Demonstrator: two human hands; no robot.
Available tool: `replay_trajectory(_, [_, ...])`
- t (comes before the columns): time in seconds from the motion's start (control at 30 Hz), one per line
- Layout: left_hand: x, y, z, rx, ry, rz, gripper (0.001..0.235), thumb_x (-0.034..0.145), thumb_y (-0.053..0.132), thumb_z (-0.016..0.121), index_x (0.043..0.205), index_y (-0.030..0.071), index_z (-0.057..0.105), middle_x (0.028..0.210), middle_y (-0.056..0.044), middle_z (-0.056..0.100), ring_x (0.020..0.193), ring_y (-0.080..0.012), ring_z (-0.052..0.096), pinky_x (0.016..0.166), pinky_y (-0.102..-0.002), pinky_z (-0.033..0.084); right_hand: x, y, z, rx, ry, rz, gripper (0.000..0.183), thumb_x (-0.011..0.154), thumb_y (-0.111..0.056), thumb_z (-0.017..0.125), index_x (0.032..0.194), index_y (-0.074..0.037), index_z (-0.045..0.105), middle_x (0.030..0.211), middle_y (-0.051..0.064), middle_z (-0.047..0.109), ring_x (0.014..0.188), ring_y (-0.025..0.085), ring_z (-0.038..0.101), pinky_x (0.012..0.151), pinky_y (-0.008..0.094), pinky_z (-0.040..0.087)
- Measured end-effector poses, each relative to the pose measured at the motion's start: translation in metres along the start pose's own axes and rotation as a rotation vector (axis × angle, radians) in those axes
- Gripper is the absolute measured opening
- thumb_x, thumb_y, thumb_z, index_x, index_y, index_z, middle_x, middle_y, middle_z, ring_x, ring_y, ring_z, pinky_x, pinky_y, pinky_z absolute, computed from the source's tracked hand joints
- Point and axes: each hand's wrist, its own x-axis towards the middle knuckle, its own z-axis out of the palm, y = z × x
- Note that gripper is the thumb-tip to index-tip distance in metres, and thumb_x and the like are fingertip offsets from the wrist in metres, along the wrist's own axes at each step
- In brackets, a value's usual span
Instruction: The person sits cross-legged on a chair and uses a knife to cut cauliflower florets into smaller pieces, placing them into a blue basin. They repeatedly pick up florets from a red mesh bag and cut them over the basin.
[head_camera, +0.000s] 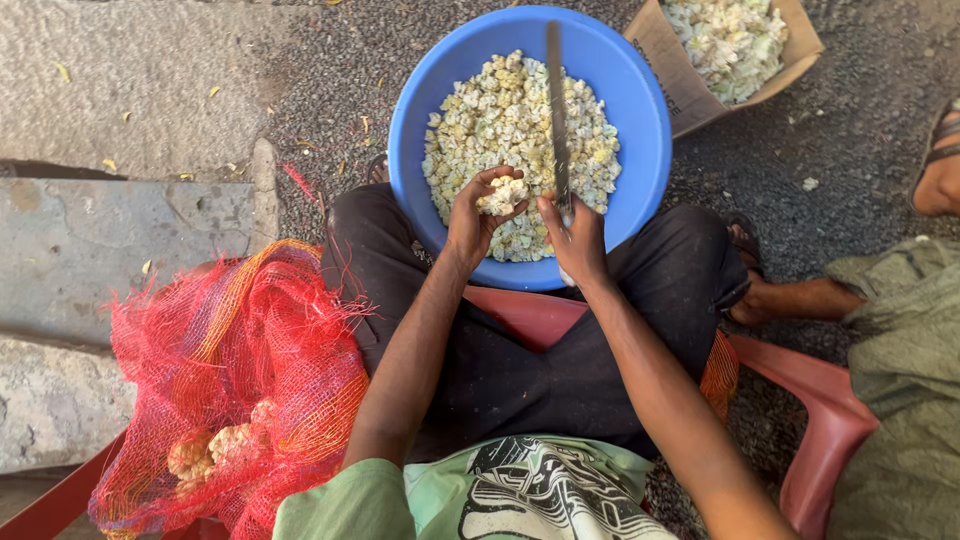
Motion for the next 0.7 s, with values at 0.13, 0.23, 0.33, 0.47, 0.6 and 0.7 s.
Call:
replay_trajectory(0.13, [0.0, 0.001, -0.005, -0.134, 0.044, 0.014, 0.044, 0.103, 0.037, 0.042, 0.119, 0.002, 0.063, 0.125, -0.018, 0.066, 0.115, -0.028, 0.065, 0.099, -0.055, 0.058, -0.016, -0.006, 0.007, -0.165, -0.129, -0.138, 0.04, 0.105, -0.04, 0.059, 0.094, -0.002, 0.067, 0.062, 0.009, 0.063, 0.058, 0.019, 0.067, 0.055, 0.039, 0.049])
replay_trajectory(0.23, [0.003, -0.003, -0.009, -0.113, 0.094, -0.017, 0.055, 0.103, 0.056, 0.047, 0.113, 0.003, 0.062, 0.12, -0.018, 0.069, 0.11, -0.028, 0.067, 0.093, -0.052, 0.058, -0.016, -0.009, 0.012, -0.231, -0.139, -0.175, 0.042, 0.107, -0.037, 0.059, 0.091, 0.002, 0.064, 0.066, 0.015, 0.062, 0.057, 0.024, 0.062, 0.056, 0.042, 0.047])
replay_trajectory(0.33, [0.008, -0.011, -0.015, -0.074, 0.049, 0.014, 0.05, 0.098, 0.052, 0.059, 0.115, 0.005, 0.062, 0.115, -0.015, 0.068, 0.109, -0.0276, 0.068, 0.094, -0.05, 0.059, -0.011, -0.012, 0.01, -0.201, -0.213, -0.111, 0.041, 0.106, -0.037, 0.058, 0.091, 0.0, 0.065, 0.061, 0.011, 0.063, 0.055, 0.02, 0.064, 0.055, 0.039, 0.048])
replay_trajectory(0.47, [0.011, -0.019, -0.021, -0.006, -0.105, 0.071, 0.037, 0.09, 0.024, 0.079, 0.116, 0.005, 0.06, 0.109, -0.014, 0.069, 0.104, -0.0292, 0.07, 0.094, -0.048, 0.059, -0.016, -0.01, 0.015, -0.019, -0.336, 0.057, 0.036, 0.105, -0.036, 0.055, 0.093, -0.003, 0.062, 0.062, 0.004, 0.06, 0.055, 0.014, 0.064, 0.052, 0.032, 0.051])
replay_trajectory(0.6, [0.008, -0.022, -0.022, -0.078, -0.222, 0.066, 0.035, 0.091, 0.013, 0.084, 0.115, 0.001, 0.062, 0.103, -0.015, 0.07, 0.097, -0.0294, 0.07, 0.089, -0.048, 0.06, -0.023, 0.002, 0.021, 0.175, -0.433, 0.045, 0.036, 0.109, -0.033, 0.054, 0.09, -0.003, 0.06, 0.065, 0.001, 0.056, 0.057, 0.011, 0.057, 0.054, 0.03, 0.049])
replay_trajectory(0.7, [0.007, -0.02, -0.024, -0.175, -0.269, 0.076, 0.041, 0.091, 0.018, 0.083, 0.122, 0.003, 0.061, 0.103, -0.008, 0.069, 0.096, -0.0259, 0.071, 0.089, -0.046, 0.06, -0.026, 0.005, 0.019, 0.231, -0.493, 0.045, 0.035, 0.109, -0.032, 0.054, 0.089, -0.003, 0.059, 0.064, 0.0, 0.054, 0.056, 0.01, 0.055, 0.053, 0.03, 0.047])
